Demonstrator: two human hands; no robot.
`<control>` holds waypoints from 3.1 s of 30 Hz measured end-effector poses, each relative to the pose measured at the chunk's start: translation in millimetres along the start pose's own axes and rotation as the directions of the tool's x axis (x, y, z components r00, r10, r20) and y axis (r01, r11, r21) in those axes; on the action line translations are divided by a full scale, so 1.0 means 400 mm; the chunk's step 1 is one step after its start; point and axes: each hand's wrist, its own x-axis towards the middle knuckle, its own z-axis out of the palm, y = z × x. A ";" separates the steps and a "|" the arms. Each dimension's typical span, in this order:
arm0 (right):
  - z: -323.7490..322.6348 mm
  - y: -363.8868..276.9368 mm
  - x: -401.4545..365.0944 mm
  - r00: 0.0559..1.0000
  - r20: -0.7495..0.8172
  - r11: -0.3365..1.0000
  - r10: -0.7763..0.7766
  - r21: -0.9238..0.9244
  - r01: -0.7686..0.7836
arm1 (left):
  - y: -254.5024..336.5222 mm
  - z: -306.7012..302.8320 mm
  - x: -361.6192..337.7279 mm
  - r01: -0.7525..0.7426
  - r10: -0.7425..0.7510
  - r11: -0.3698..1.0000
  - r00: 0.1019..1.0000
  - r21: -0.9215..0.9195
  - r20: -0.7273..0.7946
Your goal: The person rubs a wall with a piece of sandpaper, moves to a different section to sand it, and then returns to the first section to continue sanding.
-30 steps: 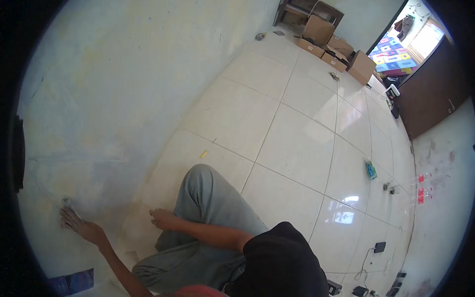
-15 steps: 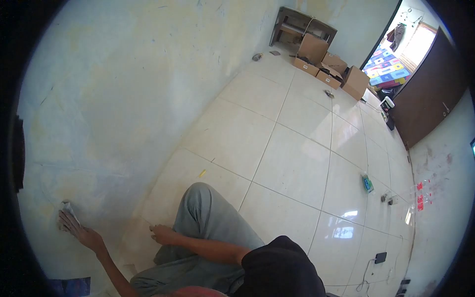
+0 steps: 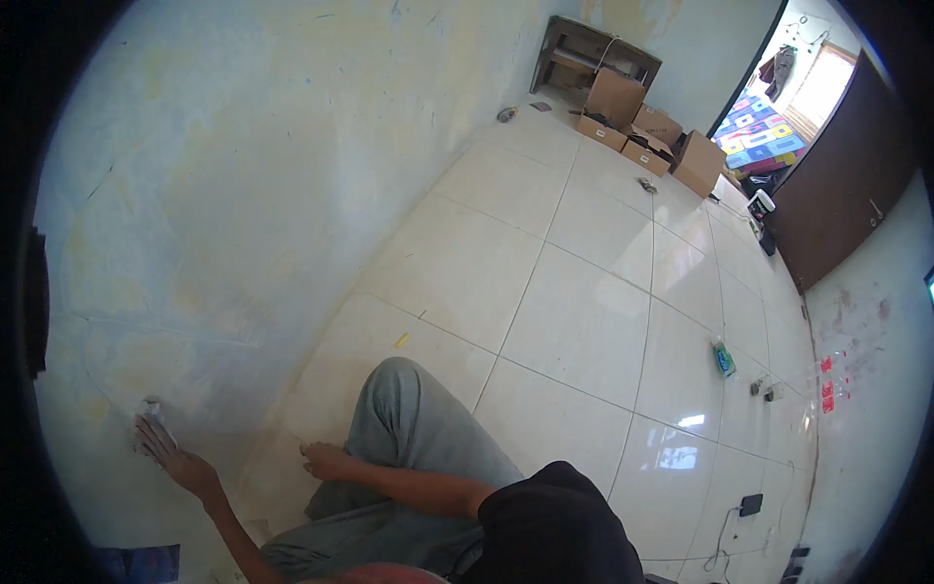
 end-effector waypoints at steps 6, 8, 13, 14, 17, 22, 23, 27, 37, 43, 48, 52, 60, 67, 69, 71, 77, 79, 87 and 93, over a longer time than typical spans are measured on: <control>0.001 0.007 -0.001 0.998 -0.034 0.999 -0.049 -0.024 0.048 | -0.042 0.065 -0.131 0.053 -0.054 0.998 0.997 0.025 0.062; -0.004 0.002 -0.010 0.998 -0.021 0.998 -0.056 -0.015 0.056 | -0.048 0.057 -0.106 0.045 -0.048 0.996 0.998 0.072 0.037; -0.005 -0.005 -0.004 0.998 0.019 0.998 -0.056 0.017 0.055 | 0.005 -0.008 0.023 0.081 -0.081 0.997 0.997 -0.003 0.000; -0.007 -0.009 -0.006 1.000 0.020 1.000 -0.022 0.003 0.022 | 0.005 -0.004 0.019 0.058 -0.059 0.998 0.998 -0.022 -0.028; -0.001 0.017 0.000 0.999 -0.022 0.999 -0.042 0.006 0.042 | -0.020 0.054 -0.098 0.037 -0.038 0.999 0.999 -0.038 -0.021; 0.021 0.027 0.001 0.988 -0.025 0.988 -0.155 0.003 0.155 | -0.057 0.054 -0.113 0.009 -0.011 0.996 1.000 -0.087 -0.016; 0.017 0.030 0.006 0.974 -0.054 0.975 -0.219 -0.059 0.216 | -0.084 0.070 -0.093 0.011 -0.011 0.998 1.000 -0.064 0.002; 0.015 0.056 0.009 0.962 -0.127 0.969 -0.243 0.022 0.247 | -0.001 -0.019 0.034 -0.003 0.003 0.994 1.000 -0.109 -0.007; -0.060 -0.018 -0.023 0.995 0.023 0.992 -0.100 0.083 0.097 | 0.032 -0.021 -0.048 0.120 -0.113 0.992 0.985 -0.044 0.128; 0.092 0.136 0.006 0.898 -0.196 0.915 -0.395 -0.001 0.402 | -0.011 0.037 -0.116 0.140 -0.141 0.977 0.990 -0.163 0.007; 0.063 0.091 0.015 0.975 -0.048 0.976 -0.217 -0.008 0.217 | -0.051 0.073 -0.091 0.020 -0.014 0.996 0.998 0.089 -0.062; 0.033 0.013 -0.015 0.993 -0.084 0.995 -0.078 0.061 0.083 | 0.041 -0.044 0.055 -0.007 0.009 0.999 0.999 0.037 -0.039; 0.022 0.011 -0.010 0.999 0.017 1.000 -0.031 -0.003 0.031 | -0.011 0.069 -0.139 0.043 -0.049 0.993 0.998 0.111 0.048; 0.008 0.002 -0.019 0.998 0.064 1.000 -0.009 0.020 0.008 | 0.034 -0.026 0.018 0.023 -0.025 0.997 0.999 0.072 0.029; 0.007 0.000 -0.020 0.998 0.055 1.000 -0.017 0.020 0.016 | 0.019 -0.014 -0.011 0.014 -0.016 0.998 0.999 0.061 0.044; 0.010 0.007 -0.018 0.999 0.041 1.000 -0.024 0.018 0.023 | -0.013 0.041 -0.108 0.002 -0.005 0.996 0.999 0.085 0.034; 0.016 0.006 -0.020 0.999 0.031 1.000 -0.019 -0.003 0.019 | 0.000 0.010 -0.049 0.036 -0.041 0.995 0.998 0.088 0.050; 0.011 -0.002 -0.023 0.999 0.050 1.000 0.002 0.011 -0.003 | 0.027 -0.016 -0.010 0.025 -0.028 0.997 0.999 0.070 0.042; 0.003 -0.004 -0.023 0.999 -0.009 0.999 -0.036 0.034 0.036 | -0.012 0.042 -0.140 0.024 -0.034 0.990 0.997 0.138 0.071; 0.001 -0.010 -0.029 0.997 0.065 0.998 0.031 0.053 -0.035 | 0.027 -0.021 -0.013 0.014 -0.014 1.000 1.000 -0.001 -0.002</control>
